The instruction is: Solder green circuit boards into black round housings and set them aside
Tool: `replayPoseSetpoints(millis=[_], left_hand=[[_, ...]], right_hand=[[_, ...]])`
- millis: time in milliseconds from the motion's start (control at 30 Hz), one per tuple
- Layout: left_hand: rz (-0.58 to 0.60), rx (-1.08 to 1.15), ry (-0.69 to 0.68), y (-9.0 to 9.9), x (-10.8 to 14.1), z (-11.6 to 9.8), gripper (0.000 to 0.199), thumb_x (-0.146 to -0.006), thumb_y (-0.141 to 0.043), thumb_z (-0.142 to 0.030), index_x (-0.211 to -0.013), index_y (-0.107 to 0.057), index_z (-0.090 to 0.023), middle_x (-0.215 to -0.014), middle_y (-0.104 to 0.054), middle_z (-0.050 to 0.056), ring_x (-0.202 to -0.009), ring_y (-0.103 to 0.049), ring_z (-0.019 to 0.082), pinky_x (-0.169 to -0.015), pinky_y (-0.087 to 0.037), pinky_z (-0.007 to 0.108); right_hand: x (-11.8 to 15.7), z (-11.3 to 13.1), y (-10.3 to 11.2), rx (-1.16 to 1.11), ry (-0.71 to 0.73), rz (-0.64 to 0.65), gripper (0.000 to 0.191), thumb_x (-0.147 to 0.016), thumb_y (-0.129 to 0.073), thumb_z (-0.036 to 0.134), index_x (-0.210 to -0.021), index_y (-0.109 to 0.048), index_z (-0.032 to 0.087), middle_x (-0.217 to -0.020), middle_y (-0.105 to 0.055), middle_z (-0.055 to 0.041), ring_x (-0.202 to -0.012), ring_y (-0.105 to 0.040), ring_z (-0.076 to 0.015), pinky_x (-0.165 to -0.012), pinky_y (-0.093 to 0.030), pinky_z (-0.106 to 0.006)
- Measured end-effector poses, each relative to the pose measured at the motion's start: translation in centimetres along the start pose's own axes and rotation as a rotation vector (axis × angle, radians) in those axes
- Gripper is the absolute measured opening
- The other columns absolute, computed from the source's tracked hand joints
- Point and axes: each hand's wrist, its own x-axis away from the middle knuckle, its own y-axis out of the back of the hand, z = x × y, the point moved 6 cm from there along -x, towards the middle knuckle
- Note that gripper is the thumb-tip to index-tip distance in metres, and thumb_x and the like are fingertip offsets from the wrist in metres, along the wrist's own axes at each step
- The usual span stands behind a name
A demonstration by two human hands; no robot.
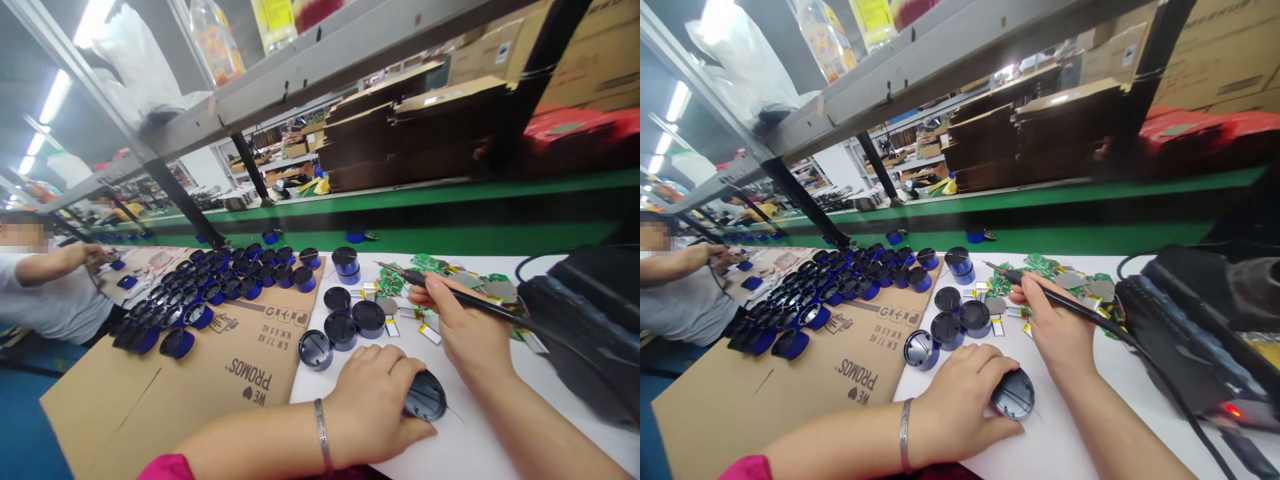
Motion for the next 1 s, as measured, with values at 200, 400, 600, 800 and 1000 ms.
replayPoseSetpoints(millis=[200, 400, 600, 800, 1000], left_hand=[[0.008, 0.002, -0.012, 0.0, 0.0, -0.1, 0.068, -0.084, -0.083, -0.053, -0.139, -0.059, -0.021, -0.13, -0.067, 0.012, -0.118, -0.065, 0.034, -0.104, -0.054, 0.049], [-0.001, 0.007, -0.02, 0.0, 0.0, -0.1, 0.068, -0.085, -0.082, -0.055, -0.139, -0.058, -0.021, -0.131, -0.067, 0.012, -0.118, -0.065, 0.034, -0.104, -0.053, 0.049], [-0.006, 0.005, -0.029, 0.0, 0.1, 0.0, 0.068, -0.086, -0.081, -0.055, -0.14, -0.058, -0.02, -0.13, -0.067, 0.012, -0.118, -0.065, 0.034, -0.103, -0.053, 0.048], [-0.006, 0.0, -0.028, 0.1, 0.1, -0.1, 0.068, -0.086, -0.081, -0.055, -0.14, -0.058, -0.02, -0.13, -0.067, 0.011, -0.117, -0.064, 0.034, -0.103, -0.053, 0.049], [-0.013, -0.016, 0.002, 0.0, 0.1, -0.1, 0.066, -0.085, -0.081, -0.057, -0.138, -0.06, -0.022, -0.128, -0.067, 0.011, -0.116, -0.065, 0.034, -0.102, -0.054, 0.048]], right_hand=[[-0.3, -0.3, -0.2, 0.01, -0.034, 0.022, 0.089, -0.075, -0.068, 0.093, -0.122, -0.07, 0.017, -0.1, -0.072, -0.0104, -0.093, -0.073, -0.0282, -0.098, -0.062, -0.05], [-0.3, -0.6, -0.5, -0.003, -0.033, 0.037, 0.088, -0.076, -0.069, 0.091, -0.124, -0.07, 0.018, -0.103, -0.072, -0.0106, -0.093, -0.073, -0.0266, -0.099, -0.062, -0.048], [-0.2, -0.4, -0.5, -0.024, -0.022, 0.029, 0.088, -0.075, -0.07, 0.092, -0.121, -0.071, 0.018, -0.103, -0.072, -0.0112, -0.092, -0.073, -0.0276, -0.094, -0.064, -0.047], [-0.2, -0.1, -1.0, -0.027, -0.018, 0.058, 0.088, -0.075, -0.071, 0.091, -0.122, -0.07, 0.017, -0.101, -0.072, -0.0117, -0.091, -0.073, -0.0268, -0.092, -0.065, -0.045], [0.2, 1.4, -0.2, -0.033, 0.012, 0.011, 0.078, -0.077, -0.072, 0.084, -0.118, -0.073, 0.017, -0.096, -0.072, -0.0112, -0.087, -0.073, -0.026, -0.087, -0.065, -0.041]])
